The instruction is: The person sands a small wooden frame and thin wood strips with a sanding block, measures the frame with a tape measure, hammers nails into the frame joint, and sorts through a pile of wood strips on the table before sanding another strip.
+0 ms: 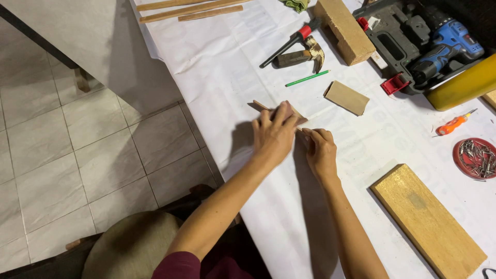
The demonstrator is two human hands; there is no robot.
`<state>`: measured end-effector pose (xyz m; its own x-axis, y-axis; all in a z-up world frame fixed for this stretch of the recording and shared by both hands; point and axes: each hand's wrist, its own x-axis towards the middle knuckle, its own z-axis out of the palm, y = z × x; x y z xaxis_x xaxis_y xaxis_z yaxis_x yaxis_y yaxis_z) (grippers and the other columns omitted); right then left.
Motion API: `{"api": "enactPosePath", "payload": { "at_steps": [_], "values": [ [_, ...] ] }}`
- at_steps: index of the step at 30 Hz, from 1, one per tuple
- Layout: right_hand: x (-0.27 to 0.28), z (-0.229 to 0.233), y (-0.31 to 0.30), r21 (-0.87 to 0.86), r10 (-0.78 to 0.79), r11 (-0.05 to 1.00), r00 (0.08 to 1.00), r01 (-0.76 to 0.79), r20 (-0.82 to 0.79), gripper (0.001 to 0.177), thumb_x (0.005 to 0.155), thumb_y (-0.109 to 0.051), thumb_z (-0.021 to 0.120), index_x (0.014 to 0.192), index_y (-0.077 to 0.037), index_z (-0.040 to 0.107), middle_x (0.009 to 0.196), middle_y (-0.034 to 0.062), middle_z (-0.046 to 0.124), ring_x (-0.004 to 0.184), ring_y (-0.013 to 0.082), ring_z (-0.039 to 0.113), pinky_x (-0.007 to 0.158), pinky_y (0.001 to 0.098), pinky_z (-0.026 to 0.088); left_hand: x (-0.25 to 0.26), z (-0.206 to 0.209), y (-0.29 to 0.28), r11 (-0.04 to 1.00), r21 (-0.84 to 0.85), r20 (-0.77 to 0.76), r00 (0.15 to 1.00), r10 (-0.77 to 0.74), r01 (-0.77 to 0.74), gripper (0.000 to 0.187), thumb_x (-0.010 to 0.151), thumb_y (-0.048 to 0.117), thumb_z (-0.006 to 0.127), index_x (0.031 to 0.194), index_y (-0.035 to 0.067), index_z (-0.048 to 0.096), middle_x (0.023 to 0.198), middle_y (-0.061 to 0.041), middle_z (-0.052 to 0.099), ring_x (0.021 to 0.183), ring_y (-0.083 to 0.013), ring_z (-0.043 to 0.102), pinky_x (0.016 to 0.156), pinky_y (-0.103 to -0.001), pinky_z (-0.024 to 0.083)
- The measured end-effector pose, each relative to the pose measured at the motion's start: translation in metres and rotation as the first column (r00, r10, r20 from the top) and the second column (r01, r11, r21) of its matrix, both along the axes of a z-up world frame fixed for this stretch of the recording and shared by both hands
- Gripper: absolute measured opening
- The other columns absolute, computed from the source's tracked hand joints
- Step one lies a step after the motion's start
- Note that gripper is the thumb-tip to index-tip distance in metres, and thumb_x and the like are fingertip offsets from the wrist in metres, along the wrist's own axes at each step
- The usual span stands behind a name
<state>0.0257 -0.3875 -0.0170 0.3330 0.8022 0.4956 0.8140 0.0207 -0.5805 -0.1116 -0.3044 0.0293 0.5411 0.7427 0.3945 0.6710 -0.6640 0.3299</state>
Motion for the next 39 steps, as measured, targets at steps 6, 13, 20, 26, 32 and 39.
{"api": "enactPosePath", "payload": {
  "at_steps": [6, 13, 20, 26, 32, 39],
  "values": [
    [-0.002, 0.007, -0.002, 0.008, 0.032, 0.999, 0.999, -0.032, -0.013, 0.030, 0.084, 0.007, 0.073, 0.112, -0.002, 0.074, 0.102, 0.0144, 0.069, 0.096, 0.0337, 0.063, 0.084, 0.0417, 0.054, 0.008, -0.030, -0.006, 1.000, -0.001, -0.010, 1.000, -0.020, 0.020, 0.035, 0.094, 0.021, 0.068, 0.129, 0.020, 0.070, 0.151, -0.002, 0.046, 0.113, -0.0370, 0.049, 0.086, -0.054, 0.042],
    [-0.002, 0.002, -0.002, -0.015, 0.005, 1.000, 0.999, -0.004, 0.036, 0.033, 0.087, 0.012, 0.067, 0.116, -0.001, 0.075, 0.106, 0.0144, 0.070, 0.096, 0.0316, 0.064, 0.083, 0.0404, 0.055, -0.028, -0.031, 0.053, 0.993, 0.036, -0.073, 0.991, 0.114, -0.112, 0.032, 0.093, 0.020, 0.067, 0.124, 0.020, 0.072, 0.148, -0.001, 0.048, 0.113, -0.0369, 0.049, 0.086, -0.056, 0.042],
    [-0.001, -0.001, 0.002, 0.020, -0.004, 1.000, 0.999, 0.003, 0.042, 0.028, 0.089, 0.011, 0.068, 0.113, -0.001, 0.076, 0.102, 0.0140, 0.070, 0.094, 0.0310, 0.064, 0.082, 0.0409, 0.055, -0.014, -0.002, 0.031, 0.995, 0.023, -0.049, 0.994, 0.096, -0.095, 0.027, 0.094, 0.021, 0.066, 0.119, 0.018, 0.075, 0.141, -0.002, 0.051, 0.112, -0.0369, 0.049, 0.090, -0.058, 0.041],
    [-0.002, 0.005, 0.001, -0.028, -0.010, 1.000, 1.000, 0.011, 0.022, 0.028, 0.086, 0.009, 0.070, 0.110, -0.002, 0.076, 0.101, 0.0134, 0.070, 0.093, 0.0318, 0.063, 0.082, 0.0417, 0.054, 0.012, -0.029, -0.007, 1.000, 0.008, 0.021, 1.000, -0.019, 0.018, 0.027, 0.093, 0.021, 0.067, 0.120, 0.017, 0.073, 0.143, -0.003, 0.050, 0.114, -0.0378, 0.049, 0.087, -0.056, 0.040],
    [-0.004, 0.001, -0.001, 0.000, -0.003, 1.000, 0.999, 0.003, 0.034, 0.037, 0.083, 0.014, 0.066, 0.116, -0.001, 0.076, 0.104, 0.0138, 0.069, 0.096, 0.0310, 0.063, 0.083, 0.0407, 0.054, -0.017, -0.043, 0.035, 0.996, 0.064, -0.030, 0.998, 0.063, -0.061, 0.036, 0.091, 0.018, 0.068, 0.126, 0.018, 0.072, 0.150, -0.004, 0.047, 0.115, -0.0380, 0.048, 0.086, -0.055, 0.040],
    [-0.004, 0.000, 0.002, 0.008, -0.023, 1.000, 0.999, 0.022, 0.045, 0.030, 0.088, 0.012, 0.068, 0.114, -0.001, 0.076, 0.101, 0.0128, 0.069, 0.092, 0.0293, 0.062, 0.081, 0.0397, 0.055, -0.029, -0.009, 0.053, 0.986, -0.035, -0.107, 0.981, 0.161, -0.165, 0.030, 0.093, 0.015, 0.066, 0.122, 0.015, 0.075, 0.144, -0.003, 0.050, 0.118, -0.0409, 0.046, 0.089, -0.058, 0.039]
  ]
}}
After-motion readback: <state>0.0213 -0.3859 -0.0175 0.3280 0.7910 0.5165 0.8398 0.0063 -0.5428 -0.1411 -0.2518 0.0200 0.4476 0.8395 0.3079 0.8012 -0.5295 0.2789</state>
